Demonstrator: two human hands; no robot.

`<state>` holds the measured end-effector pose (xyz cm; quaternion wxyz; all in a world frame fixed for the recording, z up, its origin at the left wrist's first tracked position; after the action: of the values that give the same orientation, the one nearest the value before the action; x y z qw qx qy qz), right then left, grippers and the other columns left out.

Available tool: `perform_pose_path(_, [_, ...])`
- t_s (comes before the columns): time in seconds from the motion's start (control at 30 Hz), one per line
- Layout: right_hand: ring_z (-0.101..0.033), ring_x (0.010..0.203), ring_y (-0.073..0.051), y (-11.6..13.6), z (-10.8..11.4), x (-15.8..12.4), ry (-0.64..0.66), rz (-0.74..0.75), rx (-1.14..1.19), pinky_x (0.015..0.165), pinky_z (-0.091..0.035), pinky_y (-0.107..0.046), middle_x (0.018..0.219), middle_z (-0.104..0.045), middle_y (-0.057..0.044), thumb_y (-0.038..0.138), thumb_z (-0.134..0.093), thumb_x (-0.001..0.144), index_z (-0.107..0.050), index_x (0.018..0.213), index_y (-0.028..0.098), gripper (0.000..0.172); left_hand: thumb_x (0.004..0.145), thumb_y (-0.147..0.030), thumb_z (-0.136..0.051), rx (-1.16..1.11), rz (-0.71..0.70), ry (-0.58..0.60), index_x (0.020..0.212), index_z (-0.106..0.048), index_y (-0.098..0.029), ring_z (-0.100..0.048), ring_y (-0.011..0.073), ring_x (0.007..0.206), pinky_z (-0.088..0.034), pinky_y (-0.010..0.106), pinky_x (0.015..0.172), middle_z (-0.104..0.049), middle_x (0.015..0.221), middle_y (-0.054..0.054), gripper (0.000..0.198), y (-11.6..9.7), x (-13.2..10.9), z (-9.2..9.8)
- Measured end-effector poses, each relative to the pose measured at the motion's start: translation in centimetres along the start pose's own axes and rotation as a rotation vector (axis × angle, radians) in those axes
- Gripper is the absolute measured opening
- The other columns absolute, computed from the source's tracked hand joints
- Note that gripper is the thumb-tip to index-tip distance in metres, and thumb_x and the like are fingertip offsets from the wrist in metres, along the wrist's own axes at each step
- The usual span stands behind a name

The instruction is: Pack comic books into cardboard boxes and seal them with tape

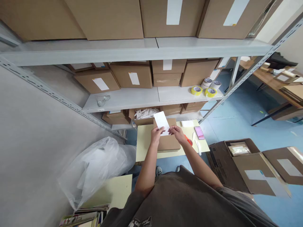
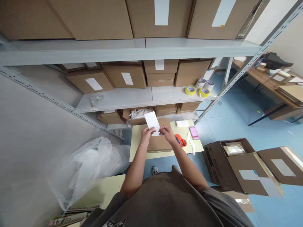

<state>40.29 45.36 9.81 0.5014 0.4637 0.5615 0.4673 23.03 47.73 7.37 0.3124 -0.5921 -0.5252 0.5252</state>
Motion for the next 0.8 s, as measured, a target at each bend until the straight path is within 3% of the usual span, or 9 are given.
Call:
perform_pose_path(0.2, [-0.068,0.076,-0.018,-0.3,1.8,-0.3,0.009,0.026,0.0,0.075,-0.054,-0.033,0.086,-0.075,-0.003,0.062,-0.069,0.091,-0.067,0.088,0.024,0.038,0.063,-0.05,-0.097,0.007,0.006,0.026,0.093,-0.082,-0.014,-0.076,0.0234,0.079,-0.052,0.033,0.075,-0.08,0.088,0.012,0.049,0.3,-0.8,-1.8])
perform_pose_path(0.3, [-0.067,0.077,-0.019,-0.4,2.7,-0.6,0.011,0.066,0.017,0.077,-0.055,-0.034,0.086,-0.074,-0.003,0.063,-0.066,0.093,-0.066,0.089,0.025,0.038,0.059,-0.046,-0.101,0.067,-0.01,-0.014,0.114,-0.08,-0.017,-0.076,0.0252,0.088,-0.053,0.033,0.078,-0.082,0.101,0.012,0.065,0.4,-1.1,-2.4])
perform_pose_path(0.37, [-0.067,0.077,-0.019,-0.3,3.2,-0.8,0.022,0.096,0.033,0.078,-0.056,-0.036,0.086,-0.073,-0.003,0.064,-0.067,0.093,-0.067,0.089,0.025,0.039,0.058,-0.04,-0.104,0.152,-0.109,-0.094,0.126,-0.077,-0.022,-0.076,0.0265,0.099,-0.054,0.032,0.083,-0.081,0.111,0.012,0.076,0.3,-1.6,-2.8])
perform_pose_path(0.43, [-0.066,0.076,-0.019,0.0,3.6,-1.0,0.044,0.122,0.045,0.079,-0.056,-0.037,0.086,-0.072,-0.003,0.065,-0.068,0.093,-0.067,0.09,0.025,0.04,0.065,-0.041,-0.101,0.245,-0.213,-0.063,0.121,-0.08,-0.022,-0.075,0.0269,0.103,-0.055,0.033,0.087,-0.081,0.112,0.011,0.062,0.0,-2.2,-3.4])
perform_pose_path(0.53, [-0.065,0.077,-0.02,0.5,4.2,-1.3,0.072,0.152,0.026,0.079,-0.057,-0.038,0.083,-0.07,-0.003,0.066,-0.07,0.092,-0.068,0.09,0.026,0.04,0.08,-0.047,-0.09,0.315,-0.251,0.204,0.104,-0.086,-0.019,-0.076,0.0272,0.095,-0.057,0.035,0.086,-0.083,0.101,0.011,0.037,-0.7,-3.4,-4.7])
perform_pose_path(0.6, [-0.064,0.079,-0.021,0.7,4.6,-1.4,0.079,0.173,0.004,0.079,-0.057,-0.038,0.081,-0.068,-0.002,0.067,-0.07,0.092,-0.068,0.09,0.026,0.041,0.083,-0.049,-0.087,0.309,-0.256,0.286,0.1,-0.087,-0.019,-0.077,0.0274,0.093,-0.058,0.035,0.085,-0.083,0.098,0.01,0.035,-1.0,-4.1,-5.6])
perform_pose_path(0.7, [-0.064,0.08,-0.022,0.9,5.4,-1.7,0.092,0.209,0.008,0.081,-0.056,-0.038,0.082,-0.067,-0.003,0.065,-0.068,0.094,-0.068,0.089,0.026,0.039,0.083,-0.052,-0.085,0.267,-0.245,0.233,0.091,-0.087,-0.017,-0.076,0.0267,0.089,-0.058,0.035,0.083,-0.083,0.091,0.009,0.036,-1.2,-4.6,-6.7])
perform_pose_path(0.8, [-0.068,0.085,-0.023,1.2,6.3,-2.1,0.096,0.195,0.063,0.086,-0.057,-0.04,0.085,-0.069,-0.004,0.063,-0.07,0.094,-0.066,0.088,0.026,0.037,0.077,-0.059,-0.087,0.136,-0.148,0.144,0.088,-0.085,-0.016,-0.074,0.0243,0.081,-0.058,0.034,0.078,-0.08,0.085,0.008,0.045,-0.9,-4.7,-7.5])
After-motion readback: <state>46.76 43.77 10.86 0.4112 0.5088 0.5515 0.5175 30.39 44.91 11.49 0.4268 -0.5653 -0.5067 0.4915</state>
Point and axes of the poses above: each hand's wrist, its own x-axis towards the middle knuckle, its own z-axis out of the back of the hand, y = z × x, the point moved 1 cm from there along x, towards the middle knuckle
